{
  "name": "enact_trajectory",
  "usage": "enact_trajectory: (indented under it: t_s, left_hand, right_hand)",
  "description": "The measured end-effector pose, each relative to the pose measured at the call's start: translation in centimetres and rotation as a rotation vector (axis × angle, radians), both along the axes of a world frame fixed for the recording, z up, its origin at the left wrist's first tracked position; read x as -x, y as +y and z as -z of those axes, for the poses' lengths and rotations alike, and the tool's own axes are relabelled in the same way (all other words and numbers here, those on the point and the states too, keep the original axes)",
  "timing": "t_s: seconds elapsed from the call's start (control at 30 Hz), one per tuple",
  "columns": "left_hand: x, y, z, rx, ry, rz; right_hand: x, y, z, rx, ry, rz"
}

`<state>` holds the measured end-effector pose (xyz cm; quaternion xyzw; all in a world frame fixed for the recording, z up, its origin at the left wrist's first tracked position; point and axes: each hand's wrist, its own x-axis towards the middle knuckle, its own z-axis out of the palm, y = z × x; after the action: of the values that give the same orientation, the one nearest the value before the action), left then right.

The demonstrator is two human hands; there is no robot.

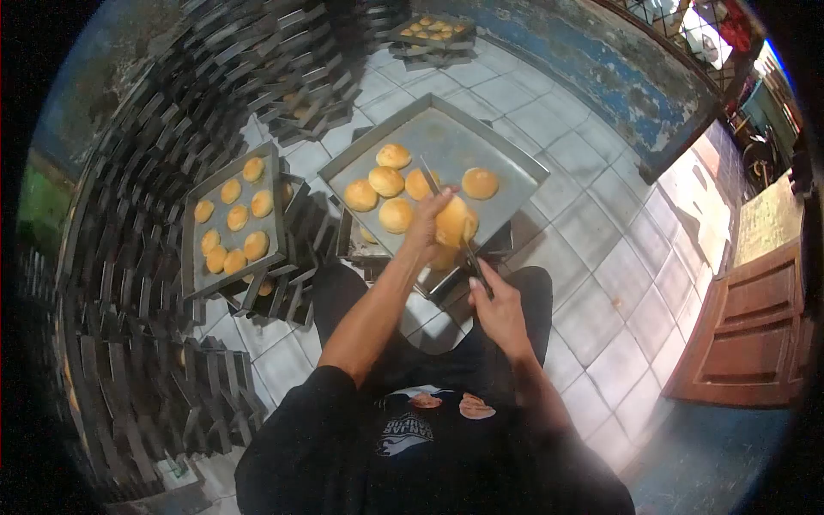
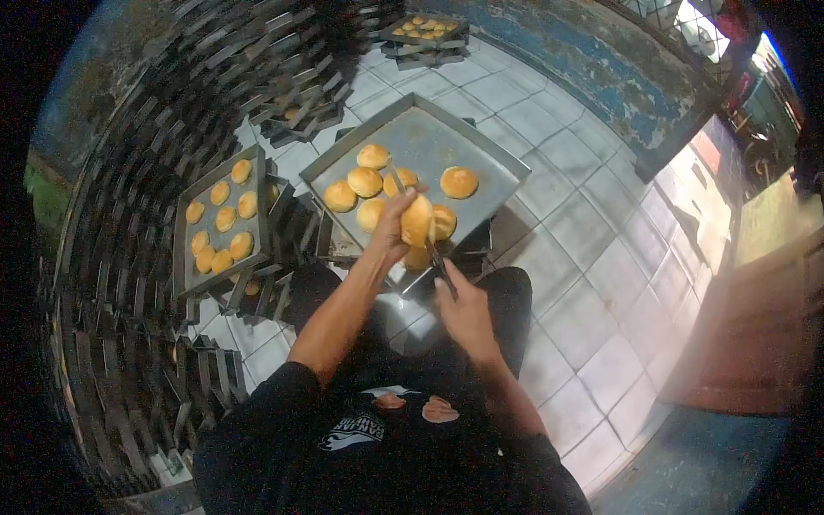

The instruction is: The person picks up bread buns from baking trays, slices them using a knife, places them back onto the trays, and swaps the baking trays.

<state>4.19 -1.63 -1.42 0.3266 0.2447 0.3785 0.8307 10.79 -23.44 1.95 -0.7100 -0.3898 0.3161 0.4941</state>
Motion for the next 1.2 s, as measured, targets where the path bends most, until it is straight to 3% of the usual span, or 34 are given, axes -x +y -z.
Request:
enact_trajectory:
  t_s: [0.1,0.2,0.27,0.5,0.6,0.9,1.07,1.2]
  left_hand:
    - [-0.6,-1.2,0.1,0.01,-0.028,0.061]
    - [0.0,1.8,-0.3,0.044,0.045,-0.106]
    - [0.8,3.5,0.0,0.057,-0.07,-0.061]
    - [-1.0,-0.7,-0.1,0.09,0.047,0.051]
    - [-0.6,2.1,1.3,0.011,0.142,-0.137]
    - [-2.2,-1.3,2.3,0.239,0.014,0.017]
    - [-4.0,3.2,3.3,0.099,0.199,-0.161]
    - [-6.2,8.7,0.6,0.226,0.117,-0.108]
  right_hand:
    - [-1.0,1.9,-0.2,-0.033,-0.053,-0.032]
    - [-0.6,-0.3,0.3,0.008,-0.023,-0.05]
    - [0.0,-2.0,1.2,0.05,0.033,-0.031]
    - [-1.3,2.2,1.2,-0.009,0.015,-0.025]
    - [-0.9,0.7,0.7,0.027,0.06,-0.044]
    - [-1.7,3.0,3.8,0.015,0.085,-0.02]
    - [-1.5,0.9,4.1,-0.008,0.112,-0.027]
    - [-1.2,-3.2,4.1,0.026,0.228,0.051]
